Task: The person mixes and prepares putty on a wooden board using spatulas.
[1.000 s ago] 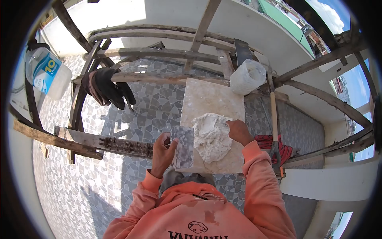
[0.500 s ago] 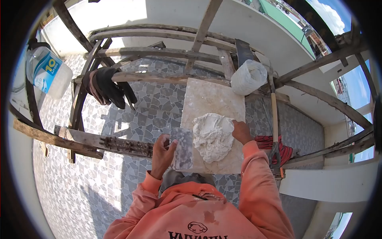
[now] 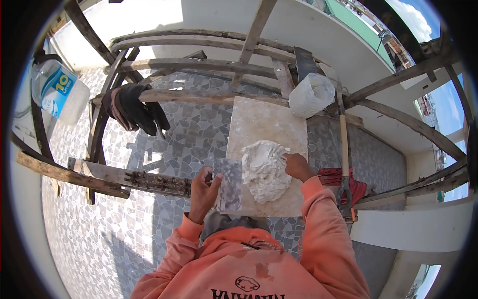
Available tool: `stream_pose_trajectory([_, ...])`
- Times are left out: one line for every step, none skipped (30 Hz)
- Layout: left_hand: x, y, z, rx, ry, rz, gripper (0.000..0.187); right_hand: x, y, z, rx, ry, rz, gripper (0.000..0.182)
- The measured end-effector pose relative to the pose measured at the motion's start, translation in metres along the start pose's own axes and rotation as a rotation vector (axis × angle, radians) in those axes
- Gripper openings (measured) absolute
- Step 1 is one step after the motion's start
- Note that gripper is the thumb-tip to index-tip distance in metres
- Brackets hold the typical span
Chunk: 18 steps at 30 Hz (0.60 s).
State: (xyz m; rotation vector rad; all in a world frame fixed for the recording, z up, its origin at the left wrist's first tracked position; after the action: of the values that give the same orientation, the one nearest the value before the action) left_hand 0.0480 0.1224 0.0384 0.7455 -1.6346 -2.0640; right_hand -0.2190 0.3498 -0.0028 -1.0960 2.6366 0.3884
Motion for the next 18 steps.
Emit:
stream_pose_trajectory([-0.001, 0.001, -0.001, 0.028, 0.014, -0.003, 0.02, -0.007, -0.002, -0.012, 0.015, -0.024, -0.031, 0.032])
stream_pose_trajectory([-0.001, 0.004, -0.001, 0.055, 0.025, -0.005, 0.02, -0.013, -0.003, -0.023, 0.029, -0.047, -0.058, 0.032])
stream_pose_trajectory([-0.001, 0.005, -0.001, 0.082, 0.034, -0.005, 0.02, -0.019, -0.008, -0.028, 0.019, -0.018, -0.074, 0.033])
stream_pose_trajectory([0.0, 0.003, -0.001, 0.098, 0.029, -0.001, 0.021, -0.027, -0.016, -0.031, 0.009, 0.012, -0.09, 0.034])
stream_pose_trajectory([0.001, -0.001, -0.002, 0.114, 0.027, 0.004, 0.021, -0.035, -0.023, -0.03, -0.003, 0.044, -0.109, 0.035])
stream_pose_trajectory([0.001, -0.003, -0.003, 0.131, 0.026, 0.009, 0.021, -0.037, -0.027, 0.011, -0.006, 0.158, -0.191, 0.035])
stream_pose_trajectory([0.001, -0.001, -0.003, 0.099, 0.022, 0.014, 0.021, -0.046, -0.033, 0.017, -0.067, 0.126, -0.256, 0.035])
stream_pose_trajectory([0.002, 0.002, 0.0, 0.067, 0.019, 0.019, 0.021, -0.051, -0.036, 0.018, -0.129, 0.094, -0.322, 0.034])
stream_pose_trajectory([0.002, 0.003, 0.001, 0.034, 0.014, 0.021, 0.021, -0.055, -0.036, 0.001, -0.096, 0.092, -0.303, 0.034])
stream_pose_trajectory([0.002, 0.002, 0.001, 0.039, 0.014, 0.026, 0.021, -0.064, -0.035, -0.027, -0.06, 0.087, -0.28, 0.033])
stream_pose_trajectory([0.003, 0.0, 0.002, 0.043, 0.011, 0.033, 0.021, -0.067, -0.033, -0.043, -0.024, 0.084, -0.254, 0.033])
stream_pose_trajectory([0.006, 0.0, 0.003, 0.045, 0.009, 0.043, 0.021, -0.064, -0.031, -0.04, -0.059, 0.146, -0.243, 0.032])
stream_pose_trajectory([0.006, 0.001, 0.004, 0.048, -0.005, 0.036, 0.021, -0.058, -0.031, -0.031, -0.094, 0.205, -0.232, 0.032])
stream_pose_trajectory([0.007, 0.004, 0.005, 0.051, -0.02, 0.03, 0.021, -0.054, -0.032, -0.021, -0.128, 0.264, -0.219, 0.032])
stream_pose_trajectory([0.007, 0.006, 0.005, 0.054, -0.033, 0.025, 0.021, -0.051, -0.042, -0.008, -0.13, 0.372, -0.231, 0.031])
stream_pose_trajectory([0.008, 0.007, 0.006, 0.079, -0.033, 0.022, 0.022, -0.052, -0.052, 0.008, -0.119, 0.331, -0.279, 0.031])
stream_pose_trajectory([0.007, 0.008, 0.006, 0.104, -0.029, 0.018, 0.022, -0.057, -0.057, 0.022, -0.142, 0.292, -0.338, 0.031])
stream_pose_trajectory([0.007, 0.008, 0.006, 0.129, -0.023, 0.012, 0.022, -0.06, -0.059, 0.03, -0.164, 0.253, -0.398, 0.032])
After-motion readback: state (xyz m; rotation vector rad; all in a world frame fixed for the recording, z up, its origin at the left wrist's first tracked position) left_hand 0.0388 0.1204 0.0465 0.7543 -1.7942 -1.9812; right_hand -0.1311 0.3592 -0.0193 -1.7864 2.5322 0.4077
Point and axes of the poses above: each hand's wrist, its own x-axis towards the middle knuckle, its own z-axis out of the palm, y = z × x, the point moved 1 cm from there along x, towards the middle knuckle, and after that the axes turned 15 degrees about -x, right-handed, at the moved point
